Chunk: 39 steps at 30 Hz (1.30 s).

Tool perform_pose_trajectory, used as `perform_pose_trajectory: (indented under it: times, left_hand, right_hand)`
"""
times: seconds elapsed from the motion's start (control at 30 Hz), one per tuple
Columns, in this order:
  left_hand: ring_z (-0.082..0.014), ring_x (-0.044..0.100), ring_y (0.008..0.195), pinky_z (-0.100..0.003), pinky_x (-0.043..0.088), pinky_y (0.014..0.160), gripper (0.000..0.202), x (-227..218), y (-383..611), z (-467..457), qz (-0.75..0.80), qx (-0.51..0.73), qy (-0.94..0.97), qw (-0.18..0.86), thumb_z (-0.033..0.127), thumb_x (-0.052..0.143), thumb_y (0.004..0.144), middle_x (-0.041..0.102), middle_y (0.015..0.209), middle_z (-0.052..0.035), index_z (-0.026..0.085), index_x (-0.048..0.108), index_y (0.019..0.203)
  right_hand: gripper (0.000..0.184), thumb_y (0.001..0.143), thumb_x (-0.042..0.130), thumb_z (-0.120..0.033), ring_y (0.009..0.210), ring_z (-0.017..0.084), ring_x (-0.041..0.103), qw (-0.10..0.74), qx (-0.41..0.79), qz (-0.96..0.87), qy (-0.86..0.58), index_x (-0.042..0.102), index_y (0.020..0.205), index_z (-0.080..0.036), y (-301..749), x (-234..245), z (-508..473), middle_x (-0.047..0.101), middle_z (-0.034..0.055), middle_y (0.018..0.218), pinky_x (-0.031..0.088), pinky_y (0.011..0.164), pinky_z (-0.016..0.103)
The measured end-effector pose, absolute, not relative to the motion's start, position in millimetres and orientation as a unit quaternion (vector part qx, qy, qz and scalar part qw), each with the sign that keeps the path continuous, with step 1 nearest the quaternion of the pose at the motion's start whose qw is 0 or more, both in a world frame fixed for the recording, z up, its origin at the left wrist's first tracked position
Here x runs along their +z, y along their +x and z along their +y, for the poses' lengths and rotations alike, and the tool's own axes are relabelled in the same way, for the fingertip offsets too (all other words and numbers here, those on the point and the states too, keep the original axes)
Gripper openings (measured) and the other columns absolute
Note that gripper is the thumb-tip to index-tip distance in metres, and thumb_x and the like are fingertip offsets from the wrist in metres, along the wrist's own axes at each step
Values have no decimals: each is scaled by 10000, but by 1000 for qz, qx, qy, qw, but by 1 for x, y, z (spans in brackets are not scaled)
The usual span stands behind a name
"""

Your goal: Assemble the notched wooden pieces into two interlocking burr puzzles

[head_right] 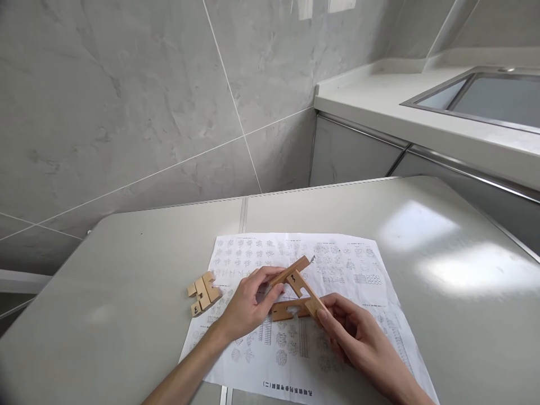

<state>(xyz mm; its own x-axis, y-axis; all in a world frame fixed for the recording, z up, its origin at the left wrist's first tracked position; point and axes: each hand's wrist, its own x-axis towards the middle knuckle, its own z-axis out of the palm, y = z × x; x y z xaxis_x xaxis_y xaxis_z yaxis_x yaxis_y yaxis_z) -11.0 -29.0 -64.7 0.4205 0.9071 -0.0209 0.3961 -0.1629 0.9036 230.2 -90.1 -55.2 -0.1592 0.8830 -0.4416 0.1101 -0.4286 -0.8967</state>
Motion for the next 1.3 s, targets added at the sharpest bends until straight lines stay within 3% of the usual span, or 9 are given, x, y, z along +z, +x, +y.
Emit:
perform_pose_trajectory:
  times: [0.27,0.53,0.63,0.83,1.07,1.3]
  left_hand:
    - [-204,736,962,-344,599,832,302,-64,-13,-28,465,256,696,483,436,598,1096,801,1134,-47,288,675,1347]
    - [-191,694,897,-332,571,791,306,-66,-15,-30,475,246,697,478,465,577,1102,790,1037,-27,310,685,1343]
    - [-181,672,842,-356,586,821,289,-64,-15,-30,483,243,713,447,460,584,1097,779,1002,-17,303,699,1311]
    - [-199,701,904,-398,595,945,238,-58,-13,-29,453,243,751,415,373,591,1100,781,948,-15,274,723,1272]
    - [-198,698,889,-462,573,1026,364,-59,-13,-28,426,246,767,413,338,573,1115,814,1066,-10,329,612,1477]
    - [-195,695,892,-428,566,1000,415,-63,-14,-27,393,263,790,390,263,588,1109,821,1035,-13,326,600,1519]
  right_hand:
    - [593,947,621,-788,529,119,394,299,615,-436,-584,699,881,-204,229,-52,-90,435,-44,615,344,511,259]
    - [557,953,643,-754,542,120,406,315,603,-425,-597,734,958,-205,225,-54,-93,459,-37,651,356,501,248]
    - [547,953,651,-746,540,117,408,319,604,-419,-598,733,941,-205,224,-56,-94,455,-38,652,361,497,243]
    - [540,974,629,-737,536,123,409,310,610,-417,-598,738,990,-208,225,-56,-93,451,-43,641,362,503,251]
    - [547,987,606,-738,553,147,422,300,618,-418,-594,756,1079,-220,226,-52,-91,478,-29,650,362,521,277]
    - [557,964,645,-738,562,143,432,304,628,-401,-594,766,1095,-210,225,-51,-91,516,-19,671,367,517,270]
